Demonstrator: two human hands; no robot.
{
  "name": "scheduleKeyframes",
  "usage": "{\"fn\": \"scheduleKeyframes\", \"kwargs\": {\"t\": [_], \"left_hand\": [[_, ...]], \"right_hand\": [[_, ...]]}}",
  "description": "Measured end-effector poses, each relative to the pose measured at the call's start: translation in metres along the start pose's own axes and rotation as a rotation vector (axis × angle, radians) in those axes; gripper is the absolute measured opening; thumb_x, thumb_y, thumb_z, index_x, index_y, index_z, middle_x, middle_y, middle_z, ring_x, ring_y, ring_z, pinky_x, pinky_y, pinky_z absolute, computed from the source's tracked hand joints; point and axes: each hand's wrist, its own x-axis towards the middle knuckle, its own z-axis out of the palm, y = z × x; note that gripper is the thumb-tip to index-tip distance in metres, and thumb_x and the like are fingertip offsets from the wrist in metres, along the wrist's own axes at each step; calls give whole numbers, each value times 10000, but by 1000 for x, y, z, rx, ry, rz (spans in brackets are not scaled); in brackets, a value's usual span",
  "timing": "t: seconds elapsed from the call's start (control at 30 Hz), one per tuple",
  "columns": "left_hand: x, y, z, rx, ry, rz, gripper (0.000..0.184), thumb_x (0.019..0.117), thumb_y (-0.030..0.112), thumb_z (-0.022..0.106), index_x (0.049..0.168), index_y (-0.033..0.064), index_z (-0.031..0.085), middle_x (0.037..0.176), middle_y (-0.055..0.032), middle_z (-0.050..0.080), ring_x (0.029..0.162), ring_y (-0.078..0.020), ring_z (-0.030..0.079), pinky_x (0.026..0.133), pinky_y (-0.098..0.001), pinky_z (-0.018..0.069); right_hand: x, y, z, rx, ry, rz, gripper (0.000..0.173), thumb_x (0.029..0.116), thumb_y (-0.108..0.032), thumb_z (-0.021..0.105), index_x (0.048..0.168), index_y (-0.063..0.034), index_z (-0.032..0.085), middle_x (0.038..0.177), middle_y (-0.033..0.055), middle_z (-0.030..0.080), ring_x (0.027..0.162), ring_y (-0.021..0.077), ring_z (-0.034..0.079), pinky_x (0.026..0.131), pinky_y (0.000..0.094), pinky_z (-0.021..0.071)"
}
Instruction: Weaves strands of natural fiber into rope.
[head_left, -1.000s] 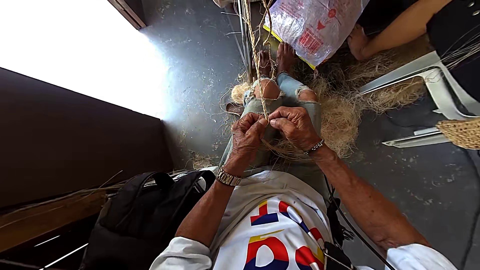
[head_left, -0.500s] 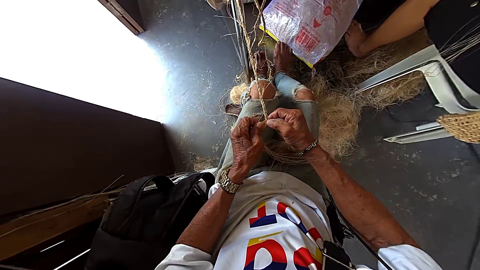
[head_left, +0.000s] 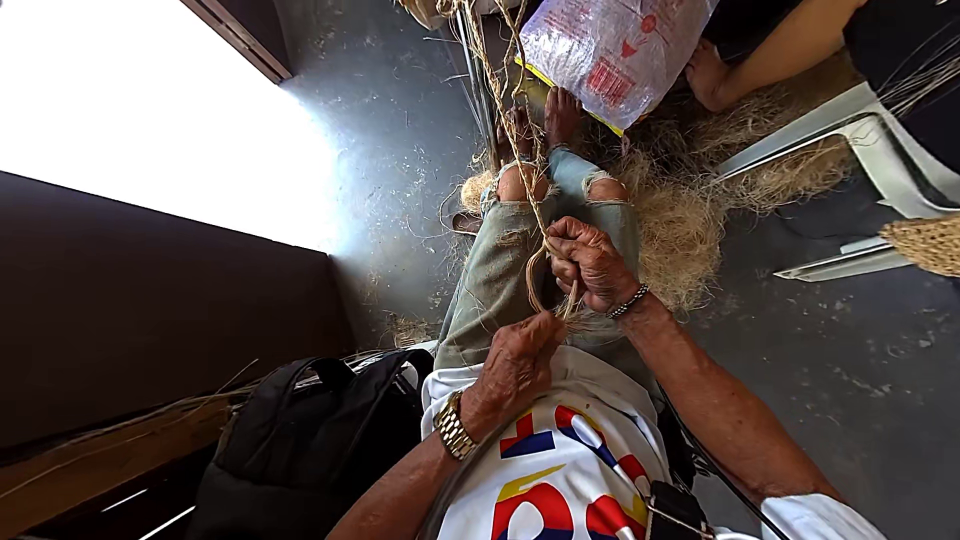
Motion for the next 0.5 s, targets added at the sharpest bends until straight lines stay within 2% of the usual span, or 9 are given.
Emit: {"fn": "scheduleKeyframes", "kwargs": {"t": [0.07,0.17,0.3,0.4,0.5], "left_hand": [[-14,3,-21,-123,-67,-18,248,1059,138,495,924,7,657,738,-44,604,663,-90,576,633,-259,498],[-39,3,-58,-298,-86,-131,259,1061,209,541,955,35,700,769,23,635,657,-11,577,614,-193,506],[-73,-4,-96,-477,-107,-257,241,1044,322,593,959,143,730,732,65,659,616,-23,615,599,-207,552],[-103,-14,-115,-658,-184,-401,238,1030,342,619,937,159,740,699,51,661,592,-40,621,589,-219,554],[-136,-26,-132,-837,-203,-593,209,1009,335,651,997,157,761,647,62,629,540,-33,597,552,-224,555]], "right_hand": [[-2,-1,-10,34,18,2,171,1065,-106,460,992,-108,615,539,-49,371,389,27,330,366,170,329],[-1,-2,-26,7,60,-27,158,1058,-96,483,987,-114,623,563,-60,386,400,10,312,370,154,311],[8,-6,-53,-50,90,-34,143,1026,-59,504,967,-128,615,546,-88,365,406,6,293,385,170,288],[14,-13,-75,-98,125,-62,139,1014,-52,516,945,-124,612,528,-98,365,402,0,294,392,170,289],[17,-26,-93,-184,170,-104,135,1018,-47,525,947,-122,611,547,-102,389,410,-10,291,395,160,273]]}}
